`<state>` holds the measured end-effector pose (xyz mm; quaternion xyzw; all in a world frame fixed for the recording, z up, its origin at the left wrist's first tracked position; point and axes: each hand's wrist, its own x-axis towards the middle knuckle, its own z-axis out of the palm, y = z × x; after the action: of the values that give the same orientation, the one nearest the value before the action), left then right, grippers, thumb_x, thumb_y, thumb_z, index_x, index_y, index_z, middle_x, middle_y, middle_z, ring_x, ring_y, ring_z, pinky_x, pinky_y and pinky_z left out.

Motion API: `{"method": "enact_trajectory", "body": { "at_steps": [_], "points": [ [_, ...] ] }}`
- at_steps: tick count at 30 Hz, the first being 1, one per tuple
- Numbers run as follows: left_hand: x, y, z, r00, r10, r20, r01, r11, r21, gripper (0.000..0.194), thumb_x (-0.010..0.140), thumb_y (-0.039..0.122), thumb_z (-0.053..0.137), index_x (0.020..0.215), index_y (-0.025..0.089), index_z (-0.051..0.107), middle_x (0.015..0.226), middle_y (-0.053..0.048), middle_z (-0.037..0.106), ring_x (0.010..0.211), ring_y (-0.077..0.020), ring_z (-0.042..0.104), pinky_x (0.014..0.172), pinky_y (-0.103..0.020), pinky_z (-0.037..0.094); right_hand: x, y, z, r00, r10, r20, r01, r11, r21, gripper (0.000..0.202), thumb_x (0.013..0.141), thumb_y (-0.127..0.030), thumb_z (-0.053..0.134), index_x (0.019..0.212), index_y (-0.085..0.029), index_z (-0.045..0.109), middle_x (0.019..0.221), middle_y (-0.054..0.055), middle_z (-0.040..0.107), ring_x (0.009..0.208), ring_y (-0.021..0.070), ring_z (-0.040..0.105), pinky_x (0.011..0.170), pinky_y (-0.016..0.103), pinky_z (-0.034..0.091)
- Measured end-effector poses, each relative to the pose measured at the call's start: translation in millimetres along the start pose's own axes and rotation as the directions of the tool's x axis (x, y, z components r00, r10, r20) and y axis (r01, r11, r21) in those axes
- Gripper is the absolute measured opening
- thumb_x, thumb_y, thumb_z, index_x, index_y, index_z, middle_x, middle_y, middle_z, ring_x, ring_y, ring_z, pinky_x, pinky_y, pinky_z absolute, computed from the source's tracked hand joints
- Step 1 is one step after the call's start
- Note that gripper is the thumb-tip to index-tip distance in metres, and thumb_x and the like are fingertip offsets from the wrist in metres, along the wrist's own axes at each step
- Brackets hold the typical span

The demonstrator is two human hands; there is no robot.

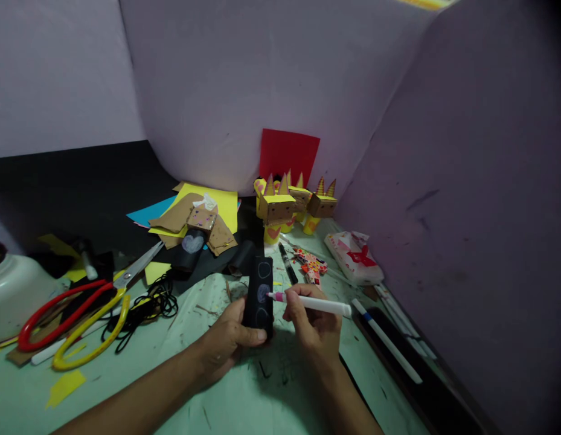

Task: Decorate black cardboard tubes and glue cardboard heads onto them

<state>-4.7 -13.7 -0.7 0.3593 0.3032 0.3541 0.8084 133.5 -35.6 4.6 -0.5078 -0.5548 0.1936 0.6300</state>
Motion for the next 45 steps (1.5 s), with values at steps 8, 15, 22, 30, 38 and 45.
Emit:
{"method": "enact_trajectory", "body": {
  "at_steps": [8,15,22,30,38,45],
  "points": [
    [1.0,-1.9,-2.1,1.000,0.005,0.005,-0.005,1.000,-0.013,0.048,0.045,0.013,0.077,0.090,0.015,0.060,0.071,0.001,0.056,0.064,-0.0118,0.048,0.055,-0.023,0.033,0.1,-0.5,-1.2,1.000,-0.014,0.018,0.014,1.000,-0.004,0.019,0.084,-0.032,0.055,0.072,-0.018,0.061,0.055,-0.002,0.056,0.047,0.0107,0.051,0.044,0.022,0.039],
    [-0.4,0.3,0.7,1.000,-0.003,-0.002,0.003,1.000,0.012,0.050,0.044,0.015,0.077,0.091,0.014,0.059,0.070,0.001,0.056,0.063,-0.0116,0.047,0.055,-0.023,0.033,-0.5,0.1,0.1,1.000,0.003,-0.030,-0.003,1.000,0.005,0.018,0.083,-0.033,0.056,0.073,-0.018,0.061,0.059,-0.001,0.059,0.050,0.0116,0.054,0.044,0.022,0.039],
    [0.8,-1.1,-1.3,1.000,-0.001,0.009,0.001,1.000,-0.003,0.048,0.045,0.014,0.078,0.090,0.014,0.061,0.069,0.001,0.057,0.063,-0.0115,0.048,0.055,-0.023,0.034,-0.4,0.5,-1.0,1.000,0.002,-0.017,-0.002,1.000,-0.005,0.021,0.084,-0.034,0.055,0.071,-0.018,0.060,0.054,-0.002,0.054,0.049,0.0117,0.052,0.041,0.022,0.035],
    [2.1,-2.7,-2.4,1.000,0.018,0.001,-0.018,0.999,-0.026,0.048,0.044,0.012,0.077,0.089,0.015,0.062,0.072,0.000,0.060,0.065,-0.0120,0.051,0.056,-0.023,0.036,-1.0,0.4,-3.9,0.996,-0.008,-0.084,0.007,1.000,-0.016,0.021,0.084,-0.033,0.054,0.070,-0.019,0.059,0.055,-0.001,0.055,0.048,0.0123,0.051,0.044,0.024,0.036],
    [-0.4,-1.3,-0.6,1.000,-0.005,-0.025,0.004,1.000,-0.019,0.050,0.043,0.012,0.076,0.091,0.014,0.060,0.071,0.000,0.060,0.064,-0.0120,0.051,0.056,-0.023,0.036,-1.5,2.9,-1.2,0.998,-0.023,-0.052,0.022,0.999,-0.031,0.019,0.083,-0.032,0.056,0.070,-0.018,0.059,0.059,0.000,0.058,0.053,0.0133,0.055,0.044,0.023,0.037],
    [0.3,-2.2,-0.4,1.000,0.003,-0.025,-0.004,1.000,-0.026,0.050,0.043,0.012,0.076,0.090,0.014,0.059,0.072,0.000,0.059,0.064,-0.0119,0.050,0.056,-0.022,0.035,-0.2,7.2,-1.5,0.999,-0.050,-0.012,0.049,0.998,-0.037,0.020,0.085,-0.031,0.054,0.071,-0.018,0.058,0.059,-0.001,0.057,0.049,0.0109,0.052,0.042,0.022,0.036]
  ]
}}
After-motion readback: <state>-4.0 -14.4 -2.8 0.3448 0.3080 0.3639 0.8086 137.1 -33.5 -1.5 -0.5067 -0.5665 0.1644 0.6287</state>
